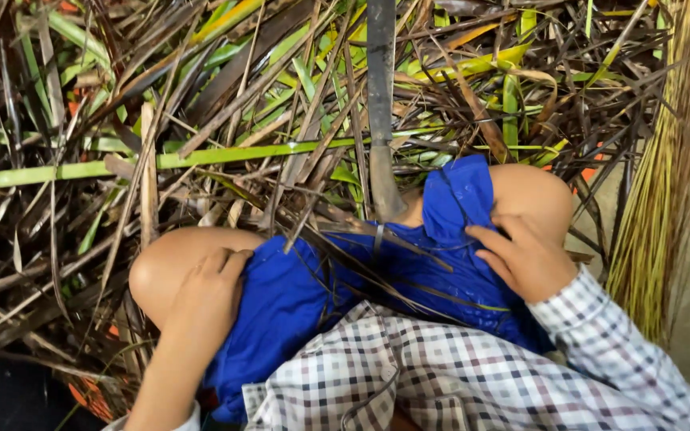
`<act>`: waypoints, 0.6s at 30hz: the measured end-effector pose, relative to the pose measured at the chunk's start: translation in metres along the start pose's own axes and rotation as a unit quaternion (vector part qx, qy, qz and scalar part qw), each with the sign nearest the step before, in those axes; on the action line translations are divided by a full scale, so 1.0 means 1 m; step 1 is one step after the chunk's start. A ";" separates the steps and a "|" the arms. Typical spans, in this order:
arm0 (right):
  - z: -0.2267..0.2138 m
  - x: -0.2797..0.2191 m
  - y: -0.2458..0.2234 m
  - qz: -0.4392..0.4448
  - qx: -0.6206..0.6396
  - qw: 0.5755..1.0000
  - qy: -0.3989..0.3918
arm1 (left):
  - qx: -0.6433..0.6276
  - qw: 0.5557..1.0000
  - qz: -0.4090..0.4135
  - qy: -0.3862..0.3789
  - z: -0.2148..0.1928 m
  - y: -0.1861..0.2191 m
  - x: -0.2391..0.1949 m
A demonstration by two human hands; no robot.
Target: The person sits cross-legged and uses a machete to strip and cut palm leaves. They repeatedly pull leaves from a large pile, scrape them against the blade, and cut them into smaller pieces.
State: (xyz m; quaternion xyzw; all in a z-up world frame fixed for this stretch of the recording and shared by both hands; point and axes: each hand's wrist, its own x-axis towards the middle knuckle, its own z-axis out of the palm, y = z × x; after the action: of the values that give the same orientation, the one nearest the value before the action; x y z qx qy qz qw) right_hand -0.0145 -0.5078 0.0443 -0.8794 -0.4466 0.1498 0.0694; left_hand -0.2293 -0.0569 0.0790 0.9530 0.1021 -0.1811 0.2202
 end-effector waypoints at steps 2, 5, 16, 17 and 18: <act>0.006 -0.021 0.003 0.036 0.108 0.993 -0.007 | -0.093 0.992 -0.066 -0.056 -0.018 0.006 -0.003; -0.003 -0.060 0.067 0.248 0.218 0.944 -0.024 | -0.085 0.971 -0.209 -0.084 -0.066 0.014 -0.012; 0.005 -0.095 0.095 0.467 0.114 0.795 -0.370 | -0.070 0.991 -0.082 -0.077 -0.048 0.020 -0.014; -0.012 -0.082 0.090 0.421 0.062 0.853 -0.302 | 0.004 0.996 -0.042 -0.077 -0.051 0.029 -0.008; -0.024 -0.072 0.084 0.420 0.063 0.854 -0.301 | 0.005 0.996 -0.044 -0.076 -0.051 0.035 -0.002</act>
State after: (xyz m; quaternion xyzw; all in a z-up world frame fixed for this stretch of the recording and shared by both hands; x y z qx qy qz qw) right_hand 0.0176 -0.6152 0.0595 -0.8889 -0.0236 0.4500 -0.0828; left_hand -0.2057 -0.0646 0.1360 0.9323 0.1257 -0.2626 0.2148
